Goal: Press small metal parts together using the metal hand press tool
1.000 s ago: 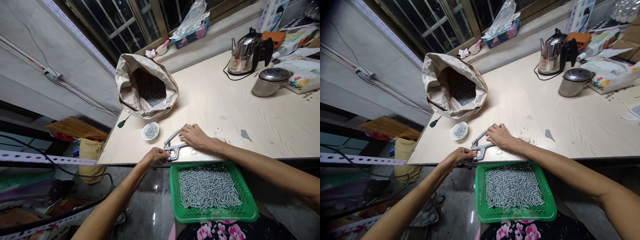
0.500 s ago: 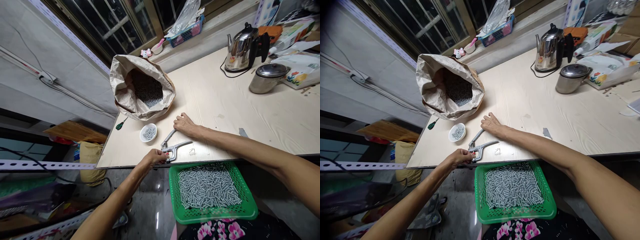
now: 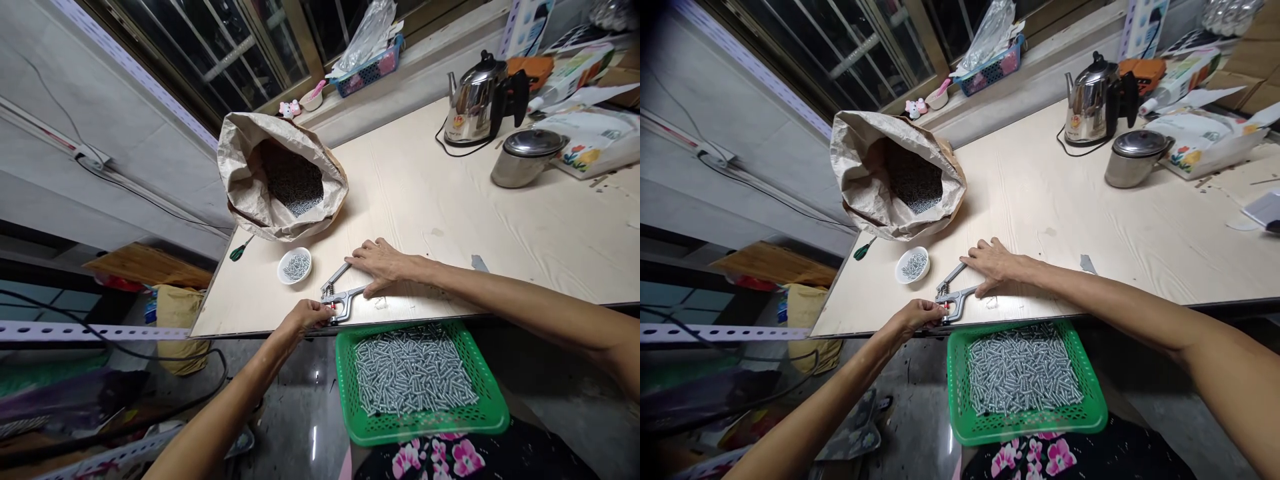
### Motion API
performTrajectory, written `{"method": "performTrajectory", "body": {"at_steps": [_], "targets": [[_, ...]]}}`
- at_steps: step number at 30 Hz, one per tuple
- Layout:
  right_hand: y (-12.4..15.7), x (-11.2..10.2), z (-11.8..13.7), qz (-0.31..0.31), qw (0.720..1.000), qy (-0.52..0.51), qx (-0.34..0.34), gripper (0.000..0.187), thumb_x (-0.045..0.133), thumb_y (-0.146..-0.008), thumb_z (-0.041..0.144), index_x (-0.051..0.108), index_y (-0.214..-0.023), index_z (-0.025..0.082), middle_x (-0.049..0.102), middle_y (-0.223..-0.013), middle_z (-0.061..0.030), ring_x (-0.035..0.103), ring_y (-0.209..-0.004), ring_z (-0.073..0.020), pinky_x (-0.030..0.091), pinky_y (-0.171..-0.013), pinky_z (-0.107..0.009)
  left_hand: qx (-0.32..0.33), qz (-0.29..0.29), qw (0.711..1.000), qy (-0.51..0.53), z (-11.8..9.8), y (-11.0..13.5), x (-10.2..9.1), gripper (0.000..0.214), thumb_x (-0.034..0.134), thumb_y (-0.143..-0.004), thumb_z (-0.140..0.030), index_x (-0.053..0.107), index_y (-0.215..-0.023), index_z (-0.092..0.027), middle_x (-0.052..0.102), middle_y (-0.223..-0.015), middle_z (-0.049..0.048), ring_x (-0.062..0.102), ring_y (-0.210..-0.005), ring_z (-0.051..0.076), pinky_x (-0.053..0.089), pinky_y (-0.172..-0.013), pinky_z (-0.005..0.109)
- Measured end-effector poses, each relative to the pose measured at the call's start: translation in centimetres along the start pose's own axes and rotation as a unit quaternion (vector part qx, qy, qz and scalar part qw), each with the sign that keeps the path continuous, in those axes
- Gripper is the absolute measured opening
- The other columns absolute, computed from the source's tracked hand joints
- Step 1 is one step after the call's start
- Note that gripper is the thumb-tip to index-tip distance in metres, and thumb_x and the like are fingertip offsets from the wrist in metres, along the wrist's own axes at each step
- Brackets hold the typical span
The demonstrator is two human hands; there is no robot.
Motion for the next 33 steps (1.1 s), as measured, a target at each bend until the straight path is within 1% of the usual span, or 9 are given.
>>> {"method": "performTrajectory", "body": {"at_steps": [5, 7, 9, 11, 14, 16, 19, 28, 33], "targets": [[0.1, -0.2, 0.7, -0.006, 1.0, 0.011, 0.022, 0.066, 0.071, -0.07, 0.064, 0.056, -0.112, 0.016, 0.057, -0.104, -0.0114, 0.044, -0.095, -0.0279, 0.03, -0.075, -0.035, -0.004, -0.019, 0.998, -0.052, 0.0, 0.4, 0.1, 0.033, 0.07, -0.062, -0.043, 0.056, -0.054, -0.014, 0.048, -0.048, -0.0035, 0.039, -0.048, 0.008, 0.031, -0.051, 0.022], [0.3, -0.2, 1.1, -0.003, 0.999, 0.011, 0.031, 0.06, 0.073, -0.07, 0.061, 0.058, -0.105, 0.015, 0.057, -0.102, -0.0112, 0.044, -0.094, -0.0269, 0.03, -0.074, -0.035, 0.02, -0.079, 0.985, -0.153, -0.3, 0.9, 0.4, 0.032, 0.064, -0.072, -0.041, 0.059, -0.058, -0.013, 0.052, -0.053, -0.0003, 0.047, -0.054, 0.012, 0.037, -0.055, 0.024], [0.4, -0.2, 1.4, -0.001, 0.999, 0.01, 0.037, 0.055, 0.075, -0.07, 0.058, 0.06, -0.101, 0.015, 0.056, -0.102, -0.011, 0.044, -0.095, -0.0266, 0.03, -0.075, -0.035, 0.108, -0.181, 0.938, -0.274, -0.8, 1.3, 1.0, 0.03, 0.059, -0.079, -0.04, 0.065, -0.071, -0.012, 0.061, -0.07, 0.0054, 0.057, -0.071, 0.018, 0.044, -0.065, 0.029], [0.5, -0.1, 1.9, 0.004, 0.999, 0.009, 0.04, 0.056, 0.074, -0.071, 0.059, 0.06, -0.102, 0.015, 0.056, -0.102, -0.0113, 0.044, -0.096, -0.0272, 0.031, -0.076, -0.035, 0.234, -0.246, 0.87, -0.358, -1.6, 1.2, 1.9, 0.028, 0.06, -0.082, -0.037, 0.065, -0.096, -0.013, 0.063, -0.099, 0.0107, 0.058, -0.097, 0.025, 0.047, -0.081, 0.035], [0.4, -0.2, 2.5, 0.013, 0.998, 0.01, 0.053, 0.063, 0.072, -0.07, 0.064, 0.06, -0.105, 0.012, 0.056, -0.104, -0.0136, 0.045, -0.096, -0.0285, 0.034, -0.076, -0.037, 0.352, -0.202, 0.815, -0.415, -2.7, -0.2, 2.9, 0.055, 0.068, -0.077, -0.031, 0.049, -0.126, -0.016, 0.05, -0.132, 0.015, 0.045, -0.123, 0.029, 0.042, -0.099, 0.043], [0.4, -0.4, 2.9, 0.027, 0.997, 0.005, 0.068, 0.067, 0.073, -0.068, 0.063, 0.06, -0.106, 0.01, 0.056, -0.104, -0.0148, 0.046, -0.096, -0.0289, 0.036, -0.074, -0.036, 0.364, -0.142, 0.811, -0.436, -3.4, -1.4, 2.9, 0.067, 0.071, -0.074, -0.028, 0.042, -0.133, -0.015, 0.047, -0.136, 0.0161, 0.044, -0.124, 0.029, 0.04, -0.102, 0.044], [0.4, -0.7, 3.4, 0.055, 0.995, -0.009, 0.084, 0.061, 0.077, -0.069, 0.055, 0.061, -0.105, 0.009, 0.057, -0.103, -0.0147, 0.048, -0.095, -0.028, 0.039, -0.069, -0.034, 0.349, -0.086, 0.811, -0.462, -3.9, -2.4, 2.3, 0.066, 0.072, -0.073, -0.027, 0.044, -0.132, -0.016, 0.055, -0.125, 0.0135, 0.05, -0.115, 0.028, 0.043, -0.097, 0.042], [0.9, -0.8, 6.0, 0.064, 0.99, -0.024, 0.127, 0.011, 0.059, -0.089, 0.021, 0.064, -0.093, 0.012, 0.062, -0.096, -0.0122, 0.054, -0.089, -0.0226, 0.044, -0.073, -0.032, 0.323, -0.122, 0.843, -0.413, -3.6, -1.3, 2.5, 0.032, 0.072, -0.076, -0.028, 0.065, -0.106, -0.019, 0.065, -0.099, 0.0047, 0.054, -0.099, 0.023, 0.046, -0.079, 0.032], [1.1, 0.0, 6.3, 0.055, 0.991, -0.036, 0.115, 0.015, 0.046, -0.092, 0.01, 0.061, -0.091, 0.013, 0.062, -0.096, -0.0105, 0.054, -0.089, -0.022, 0.044, -0.075, -0.032, 0.31, -0.126, 0.841, -0.426, -4.1, -1.3, 2.8, 0.018, 0.071, -0.077, -0.026, 0.068, -0.092, -0.016, 0.066, -0.091, 0.0057, 0.056, -0.094, 0.023, 0.045, -0.076, 0.031]]}}
Point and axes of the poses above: each hand's wrist, its own y-axis away from the middle knuckle, its own x-axis out of the palm, z = x × y, the point moved 1 cm from there along -y, towards the middle knuckle
